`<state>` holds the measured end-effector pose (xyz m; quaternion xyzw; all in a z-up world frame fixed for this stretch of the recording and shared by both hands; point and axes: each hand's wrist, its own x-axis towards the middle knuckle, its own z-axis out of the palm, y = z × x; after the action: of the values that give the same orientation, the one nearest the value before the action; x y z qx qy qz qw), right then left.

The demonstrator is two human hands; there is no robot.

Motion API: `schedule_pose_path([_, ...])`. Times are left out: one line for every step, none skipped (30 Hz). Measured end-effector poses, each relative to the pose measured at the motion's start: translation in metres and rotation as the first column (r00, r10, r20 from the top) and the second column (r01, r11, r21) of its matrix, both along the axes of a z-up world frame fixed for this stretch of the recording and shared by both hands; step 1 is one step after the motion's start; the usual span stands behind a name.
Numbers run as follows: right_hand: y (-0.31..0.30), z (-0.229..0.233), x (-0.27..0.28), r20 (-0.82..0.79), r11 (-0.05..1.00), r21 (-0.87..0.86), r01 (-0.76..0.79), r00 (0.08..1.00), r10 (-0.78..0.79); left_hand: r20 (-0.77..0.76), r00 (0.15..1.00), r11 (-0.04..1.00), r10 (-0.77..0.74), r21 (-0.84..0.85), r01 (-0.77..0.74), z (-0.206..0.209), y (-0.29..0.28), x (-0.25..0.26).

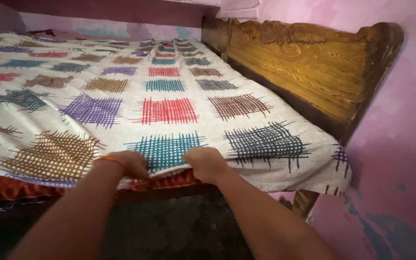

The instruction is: The person tucks the edges of a patterned bedsheet under the mattress around the headboard and sides of a wooden bed, then smooths the surface of the sheet by hand.

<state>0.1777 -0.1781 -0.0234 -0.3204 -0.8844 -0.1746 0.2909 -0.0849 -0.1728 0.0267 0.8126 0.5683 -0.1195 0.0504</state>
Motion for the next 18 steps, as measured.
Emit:
schedule_pose_path([-0.005,0.004,0.001,-0.011,1.000,0.019,0.014,1.000,-0.013,0.022,0.998,0.998,-0.052,0.043,0.051,0.002,0.000,0.017])
schedule_pose_path([-0.011,0.010,0.004,-0.023,0.998,0.053,0.016,1.000,-0.014,0.217,0.954,0.962,-0.205,0.224,0.156,-0.001,-0.003,0.032])
schedule_pose_path([-0.017,0.015,0.007,-0.035,0.996,0.087,0.018,0.999,-0.015,0.370,0.849,0.886,-0.378,0.412,0.214,-0.008,-0.008,0.045])
schedule_pose_path([-0.025,0.020,0.014,-0.048,0.992,0.120,0.026,0.999,-0.021,0.335,0.885,0.907,-0.322,0.378,0.186,-0.014,-0.012,0.060])
schedule_pose_path([-0.031,0.024,0.021,-0.052,0.987,0.156,0.042,0.998,-0.034,0.296,0.917,0.926,-0.265,0.345,0.156,-0.020,-0.015,0.076])
schedule_pose_path([-0.037,0.026,0.030,-0.053,0.980,0.191,0.057,0.997,-0.048,0.256,0.944,0.942,-0.209,0.312,0.124,-0.026,-0.016,0.088])
schedule_pose_path([-0.042,0.026,0.039,-0.054,0.972,0.226,0.072,0.997,-0.061,0.228,0.961,0.954,-0.157,0.288,0.087,-0.029,-0.017,0.092])
schedule_pose_path([-0.046,0.026,0.051,-0.054,0.968,0.224,0.111,0.993,-0.101,0.194,0.975,0.963,-0.104,0.265,0.050,-0.031,-0.017,0.095])
schedule_pose_path([-0.049,0.024,0.066,-0.053,0.964,0.221,0.149,0.989,-0.141,0.158,0.986,0.970,-0.052,0.244,0.012,-0.033,-0.015,0.099])
schedule_pose_path([-0.051,0.020,0.082,-0.053,0.958,0.219,0.187,0.982,-0.179,0.146,0.988,0.971,-0.050,0.240,0.014,-0.033,-0.010,0.101])
schedule_pose_path([-0.052,0.014,0.100,-0.060,0.964,0.178,0.197,0.980,-0.189,0.135,0.990,0.972,-0.048,0.236,0.015,-0.034,-0.005,0.098])
schedule_pose_path([-0.052,0.007,0.116,-0.063,0.969,0.137,0.203,0.978,-0.197,0.127,0.991,0.973,-0.042,0.232,0.012,-0.035,-0.001,0.099])
schedule_pose_path([-0.051,-0.001,0.127,-0.066,0.973,0.095,0.209,0.977,-0.204,0.118,0.993,0.978,-0.026,0.210,0.001,-0.037,0.002,0.102])
schedule_pose_path([-0.049,-0.011,0.132,-0.068,0.977,0.104,0.186,0.981,-0.180,0.109,0.994,0.982,-0.008,0.188,-0.013,-0.038,0.004,0.106])
schedule_pose_path([-0.048,-0.020,0.137,-0.070,0.980,0.113,0.163,0.985,-0.156,0.100,0.995,0.986,0.010,0.166,-0.027,-0.036,0.005,0.110])
schedule_pose_path([-0.049,-0.025,0.140,-0.072,0.983,0.123,0.138,0.989,-0.130,0.050,0.999,0.989,0.000,0.150,-0.008,-0.033,0.003,0.114])
schedule_pose_path([-0.049,-0.027,0.143,-0.063,0.985,0.097,0.145,0.988,-0.139,0.000,1.000,0.991,-0.011,0.134,0.011,-0.029,-0.001,0.118])
schedule_pose_path([-0.048,-0.028,0.143,-0.056,0.986,0.074,0.149,0.988,-0.145,-0.053,0.998,0.993,-0.020,0.119,0.026,-0.024,-0.005,0.119])
